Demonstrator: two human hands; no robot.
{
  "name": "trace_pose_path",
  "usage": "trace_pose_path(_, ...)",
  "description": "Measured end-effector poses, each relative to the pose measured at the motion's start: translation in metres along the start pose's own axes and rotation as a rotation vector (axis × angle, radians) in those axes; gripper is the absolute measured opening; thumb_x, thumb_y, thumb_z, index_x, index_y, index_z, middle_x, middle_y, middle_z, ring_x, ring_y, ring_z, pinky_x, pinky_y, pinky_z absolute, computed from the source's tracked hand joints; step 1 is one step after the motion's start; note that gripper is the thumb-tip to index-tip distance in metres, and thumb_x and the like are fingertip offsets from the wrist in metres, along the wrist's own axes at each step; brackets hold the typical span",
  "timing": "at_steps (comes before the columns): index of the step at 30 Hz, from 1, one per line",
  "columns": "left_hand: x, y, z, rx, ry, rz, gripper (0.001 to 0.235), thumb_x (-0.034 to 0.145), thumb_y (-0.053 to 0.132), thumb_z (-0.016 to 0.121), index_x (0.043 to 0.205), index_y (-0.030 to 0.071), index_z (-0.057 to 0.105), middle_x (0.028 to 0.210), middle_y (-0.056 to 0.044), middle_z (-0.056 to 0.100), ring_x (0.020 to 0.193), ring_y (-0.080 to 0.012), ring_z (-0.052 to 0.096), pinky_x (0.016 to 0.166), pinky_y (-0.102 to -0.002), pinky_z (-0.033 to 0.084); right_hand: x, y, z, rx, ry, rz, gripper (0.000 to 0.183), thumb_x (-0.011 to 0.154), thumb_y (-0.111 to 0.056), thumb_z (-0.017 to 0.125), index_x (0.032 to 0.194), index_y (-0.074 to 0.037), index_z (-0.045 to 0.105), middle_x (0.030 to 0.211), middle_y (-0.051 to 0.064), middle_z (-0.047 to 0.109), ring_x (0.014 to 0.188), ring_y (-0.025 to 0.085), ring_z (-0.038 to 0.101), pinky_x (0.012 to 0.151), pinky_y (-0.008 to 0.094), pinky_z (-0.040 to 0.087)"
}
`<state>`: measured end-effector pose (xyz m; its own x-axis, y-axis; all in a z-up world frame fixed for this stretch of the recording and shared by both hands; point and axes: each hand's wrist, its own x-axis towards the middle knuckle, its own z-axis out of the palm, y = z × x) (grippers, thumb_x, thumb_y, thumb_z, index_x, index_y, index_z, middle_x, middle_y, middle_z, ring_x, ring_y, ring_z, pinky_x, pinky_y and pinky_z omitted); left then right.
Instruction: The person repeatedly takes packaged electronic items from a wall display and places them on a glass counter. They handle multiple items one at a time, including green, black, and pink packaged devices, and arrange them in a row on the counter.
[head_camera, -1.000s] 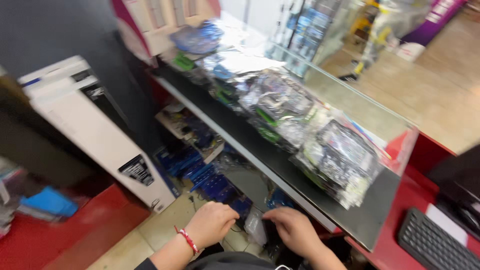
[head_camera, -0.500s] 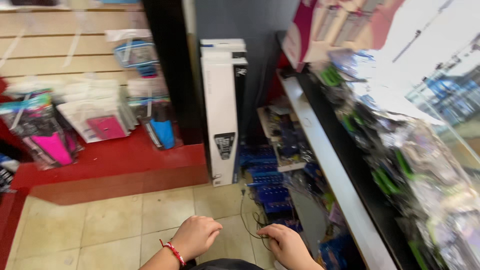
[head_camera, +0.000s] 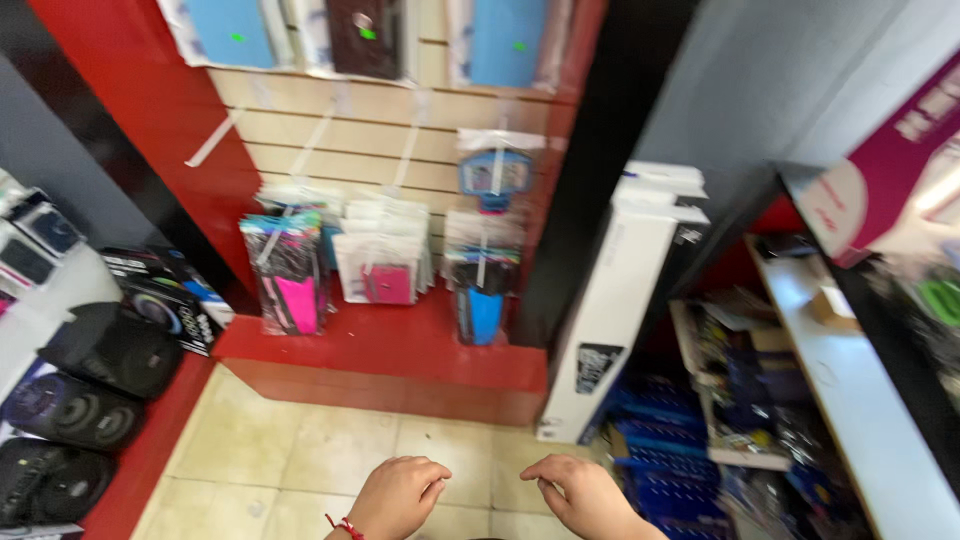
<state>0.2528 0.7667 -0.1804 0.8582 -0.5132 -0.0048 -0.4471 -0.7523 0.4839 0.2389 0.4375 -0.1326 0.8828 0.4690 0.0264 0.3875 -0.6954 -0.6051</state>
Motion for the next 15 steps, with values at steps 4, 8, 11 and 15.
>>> trace_pose_path(4,0.007,-0.046,-0.034,-0.058,-0.026,-0.072,0.023,0.096,0.029,0.056,0.108,0.024,0.075,0.108,0.005,0.077,0.098,-0.0229,0.070,0.087,-0.043,0.053,0.065,-0.030,0.000,-0.031,-0.054,0.026,0.034,0.089,-0.013,0.056,0.111,-0.025,0.078,0.110,-0.005,0.081,0.101,0.021,0.075,0.086,0.036,0.057)
trace_pose_path(8,0.034,-0.073,-0.064,-0.072,0.013,-0.034,0.021,0.096,0.030,0.059,0.107,0.024,0.075,0.106,0.006,0.077,0.098,-0.0214,0.070,0.084,-0.041,0.053,0.109,-0.046,-0.006,-0.079,-0.111,0.106,0.034,0.092,-0.018,0.054,0.115,-0.028,0.077,0.116,-0.007,0.079,0.108,0.019,0.072,0.089,0.038,0.056)
trace_pose_path(11,0.073,-0.088,-0.093,-0.056,0.042,0.092,0.022,0.099,0.032,0.058,0.104,0.021,0.076,0.103,0.002,0.077,0.098,-0.0255,0.070,0.086,-0.046,0.051,0.140,-0.027,-0.010,-0.111,0.002,0.078,0.033,0.090,-0.019,0.060,0.114,-0.030,0.078,0.113,-0.003,0.080,0.100,0.024,0.075,0.083,0.040,0.058)
trace_pose_path(15,0.142,-0.090,-0.140,-0.041,0.056,0.098,0.021,0.097,0.026,0.058,0.105,0.022,0.077,0.099,0.002,0.077,0.093,-0.0235,0.071,0.085,-0.045,0.052,0.196,-0.019,-0.048,-0.126,0.111,0.155,0.040,0.084,-0.015,0.060,0.117,-0.029,0.077,0.119,-0.006,0.079,0.111,0.020,0.073,0.091,0.037,0.057)
